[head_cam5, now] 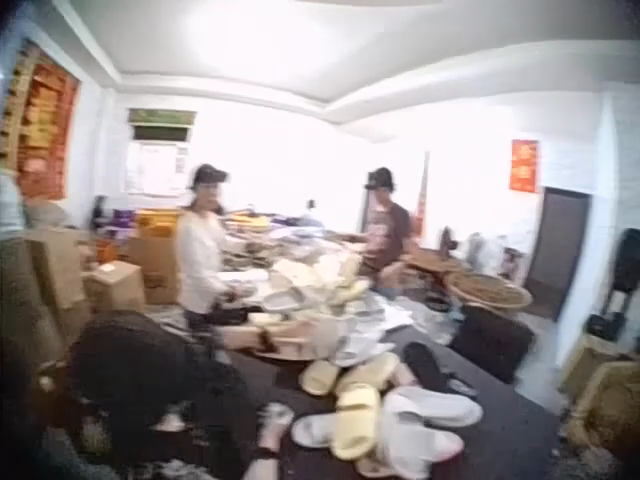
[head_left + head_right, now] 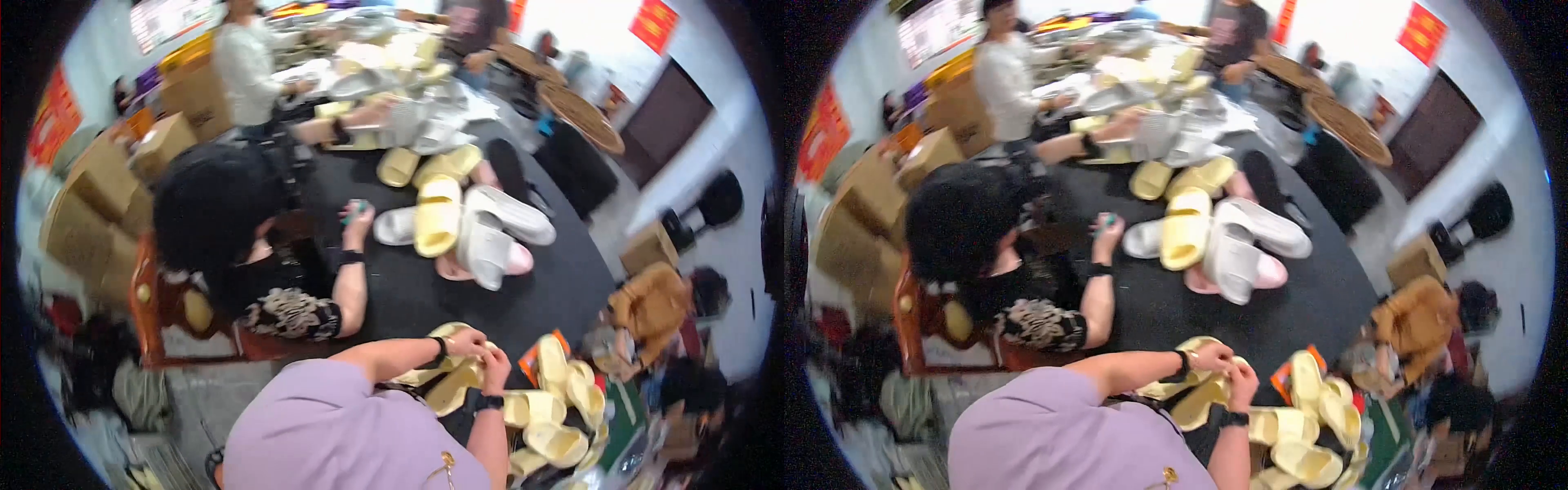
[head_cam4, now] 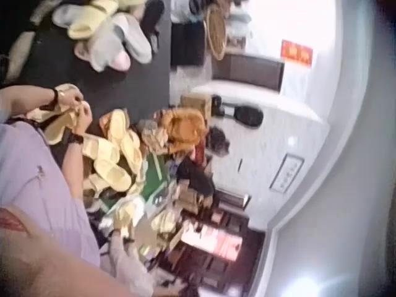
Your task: Trim excess material and assemble components for slippers and sandals.
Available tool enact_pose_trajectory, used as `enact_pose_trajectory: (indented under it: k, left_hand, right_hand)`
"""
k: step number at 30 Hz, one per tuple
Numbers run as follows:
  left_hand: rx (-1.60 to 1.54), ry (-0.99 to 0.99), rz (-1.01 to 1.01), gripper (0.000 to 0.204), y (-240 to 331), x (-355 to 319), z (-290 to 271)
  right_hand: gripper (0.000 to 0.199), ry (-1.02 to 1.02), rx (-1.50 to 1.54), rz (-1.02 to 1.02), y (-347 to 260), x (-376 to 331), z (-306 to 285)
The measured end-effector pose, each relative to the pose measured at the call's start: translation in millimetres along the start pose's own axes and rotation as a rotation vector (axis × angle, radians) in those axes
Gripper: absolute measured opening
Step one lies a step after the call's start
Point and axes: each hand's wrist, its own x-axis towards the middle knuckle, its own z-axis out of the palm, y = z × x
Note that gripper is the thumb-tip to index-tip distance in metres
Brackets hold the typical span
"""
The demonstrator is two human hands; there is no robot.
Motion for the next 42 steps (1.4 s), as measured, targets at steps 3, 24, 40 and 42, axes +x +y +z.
enact_pose_trajectory:
  k: [3, 24, 40, 42]
  left_hand:
    - [0.006, 0.055, -0.017, 0.02, -14.1, -0.7, -5.9]
    - [-0.054, -0.007, -0.158, 0.01, -13.6, 11.4, -5.9]
    - [0.113, -0.046, -0.078, 0.02, 5.1, 6.6, -6.0]
    - [0.001, -0.037, -0.098, 0.018, -9.6, 9.8, -2.0]
  right_hand:
    - [0.015, -0.022, -0.164, -0.017, 8.6, 7.8, 4.2]
    - [0.011, 0.025, 0.022, -0.076, -8.9, -2.9, 10.2]
    - [0.011, -0.016, -0.055, -0.141, 11.4, 6.7, 6.7]
    - [0.013, 0.005, -0.127, -0.118, 8.5, 5.5, 4.8]
